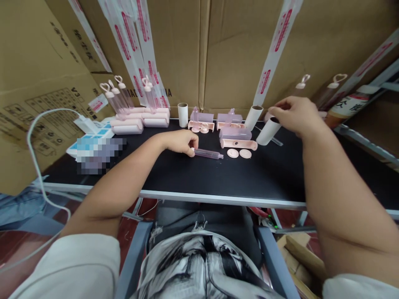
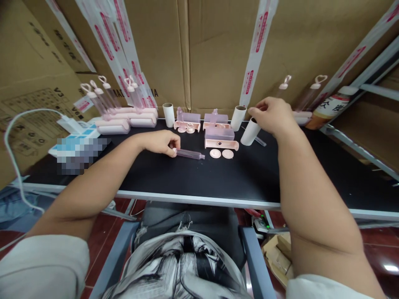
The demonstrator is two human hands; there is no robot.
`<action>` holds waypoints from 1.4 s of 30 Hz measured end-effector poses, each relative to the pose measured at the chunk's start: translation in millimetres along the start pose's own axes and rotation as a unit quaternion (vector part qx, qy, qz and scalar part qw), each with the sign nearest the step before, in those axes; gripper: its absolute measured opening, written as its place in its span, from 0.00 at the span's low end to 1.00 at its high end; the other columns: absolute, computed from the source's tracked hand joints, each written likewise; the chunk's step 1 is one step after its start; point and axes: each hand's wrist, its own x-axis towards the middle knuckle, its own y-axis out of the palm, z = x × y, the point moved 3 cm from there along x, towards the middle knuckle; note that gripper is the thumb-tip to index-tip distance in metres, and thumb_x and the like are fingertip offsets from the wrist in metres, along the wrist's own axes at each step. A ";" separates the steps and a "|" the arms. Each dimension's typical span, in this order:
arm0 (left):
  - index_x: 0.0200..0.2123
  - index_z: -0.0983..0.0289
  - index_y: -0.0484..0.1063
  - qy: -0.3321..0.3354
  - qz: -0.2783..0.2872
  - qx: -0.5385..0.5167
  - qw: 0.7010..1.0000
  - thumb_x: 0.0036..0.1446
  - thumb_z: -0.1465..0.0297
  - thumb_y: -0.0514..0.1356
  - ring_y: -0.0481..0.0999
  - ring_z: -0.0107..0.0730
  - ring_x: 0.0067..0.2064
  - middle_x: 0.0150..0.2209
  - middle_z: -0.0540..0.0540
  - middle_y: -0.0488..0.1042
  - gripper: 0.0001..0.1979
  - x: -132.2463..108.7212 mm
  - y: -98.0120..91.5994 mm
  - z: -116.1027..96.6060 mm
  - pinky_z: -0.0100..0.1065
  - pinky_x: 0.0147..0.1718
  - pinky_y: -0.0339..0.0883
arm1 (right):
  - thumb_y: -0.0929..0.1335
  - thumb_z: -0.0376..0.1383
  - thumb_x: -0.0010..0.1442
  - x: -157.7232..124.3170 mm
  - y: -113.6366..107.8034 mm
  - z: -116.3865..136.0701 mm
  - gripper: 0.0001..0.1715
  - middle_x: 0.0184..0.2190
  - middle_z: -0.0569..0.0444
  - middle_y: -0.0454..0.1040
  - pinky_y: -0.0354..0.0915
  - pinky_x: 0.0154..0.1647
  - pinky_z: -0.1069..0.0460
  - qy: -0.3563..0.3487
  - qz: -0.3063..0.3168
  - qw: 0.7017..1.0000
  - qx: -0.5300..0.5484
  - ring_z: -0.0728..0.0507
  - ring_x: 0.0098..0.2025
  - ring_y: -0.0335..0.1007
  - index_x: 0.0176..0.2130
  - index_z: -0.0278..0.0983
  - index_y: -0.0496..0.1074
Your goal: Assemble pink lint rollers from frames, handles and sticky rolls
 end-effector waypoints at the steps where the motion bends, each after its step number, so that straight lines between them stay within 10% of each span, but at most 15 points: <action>1: 0.38 0.63 0.81 -0.011 -0.002 0.034 0.999 0.49 0.63 0.70 0.80 0.35 0.40 0.39 0.53 0.83 0.14 -0.5 -1.1 0.3 0.33 0.40 0.69 | 0.75 0.46 0.68 -0.6 3.1 -0.2 0.23 0.48 0.39 0.84 0.65 0.43 0.46 0.004 0.033 0.999 -0.012 0.44 0.37 0.70 0.54 0.33 0.84; 15: 0.63 0.66 0.77 0.020 -0.031 0.074 0.997 0.55 0.53 0.69 0.79 0.45 0.61 0.63 0.62 0.79 0.37 1.5 2.1 -6.5 0.36 0.61 0.70 | 0.77 0.36 0.57 9.4 15.7 -10.9 0.31 0.51 0.44 0.84 0.68 0.46 0.46 -0.023 0.112 0.990 -0.086 0.40 0.43 0.74 0.59 0.36 0.82; 21: 0.64 0.65 0.76 0.054 -0.064 0.065 0.994 0.56 0.54 0.70 0.79 0.48 0.62 0.64 0.63 0.79 0.35 6.0 4.2 -2.1 0.39 0.63 0.69 | 0.77 0.36 0.60 -4.9 -12.4 3.7 0.28 0.53 0.37 0.84 0.68 0.52 0.43 -0.050 -0.054 0.997 -0.035 0.37 0.48 0.76 0.59 0.34 0.84; 26: 0.66 0.65 0.74 0.050 -0.078 0.041 0.995 0.56 0.56 0.72 0.79 0.49 0.62 0.64 0.65 0.79 0.38 8.8 6.5 5.1 0.41 0.64 0.70 | 0.74 0.30 0.61 -8.7 -13.5 13.4 0.21 0.43 0.41 0.81 0.71 0.45 0.43 -0.113 -0.184 0.953 0.213 0.41 0.42 0.76 0.54 0.30 0.80; 30: 0.68 0.66 0.73 0.107 -0.150 0.008 0.983 0.58 0.58 0.73 0.78 0.51 0.65 0.66 0.68 0.77 0.38 8.6 3.4 -0.9 0.46 0.69 0.68 | 0.74 0.36 0.62 -25.9 12.3 36.7 0.07 0.38 0.50 0.74 0.74 0.38 0.44 -0.095 -0.062 0.884 0.453 0.43 0.35 0.70 0.42 0.39 0.76; 36: 0.70 0.62 0.72 0.241 -0.301 -0.131 0.913 0.53 0.43 0.77 0.72 0.58 0.73 0.72 0.68 0.73 0.48 -0.2 5.3 -32.8 0.53 0.73 0.63 | 0.83 0.59 0.53 -80.0 60.4 79.6 0.30 0.43 0.52 0.78 0.82 0.40 0.42 -0.083 0.239 0.792 0.556 0.40 0.42 0.78 0.39 0.43 0.73; 39: 0.62 0.62 0.77 0.272 -0.324 -0.197 0.884 0.53 0.40 0.75 0.79 0.54 0.66 0.65 0.66 0.79 0.43 -8.0 7.2 -45.9 0.49 0.67 0.70 | 0.79 0.68 0.54 -89.5 62.8 83.0 0.36 0.40 0.52 0.80 0.80 0.36 0.43 -0.108 0.278 0.804 0.514 0.40 0.38 0.80 0.41 0.45 0.74; 42: 0.55 0.62 0.78 0.264 -0.344 -0.245 0.867 0.52 0.38 0.75 0.83 0.49 0.58 0.57 0.64 0.83 0.40 -13.8 2.9 -49.1 0.45 0.58 0.75 | 0.75 0.67 0.62 -81.3 47.7 75.1 0.32 0.32 0.54 0.78 0.74 0.33 0.46 -0.173 0.220 0.885 0.371 0.41 0.32 0.76 0.41 0.44 0.75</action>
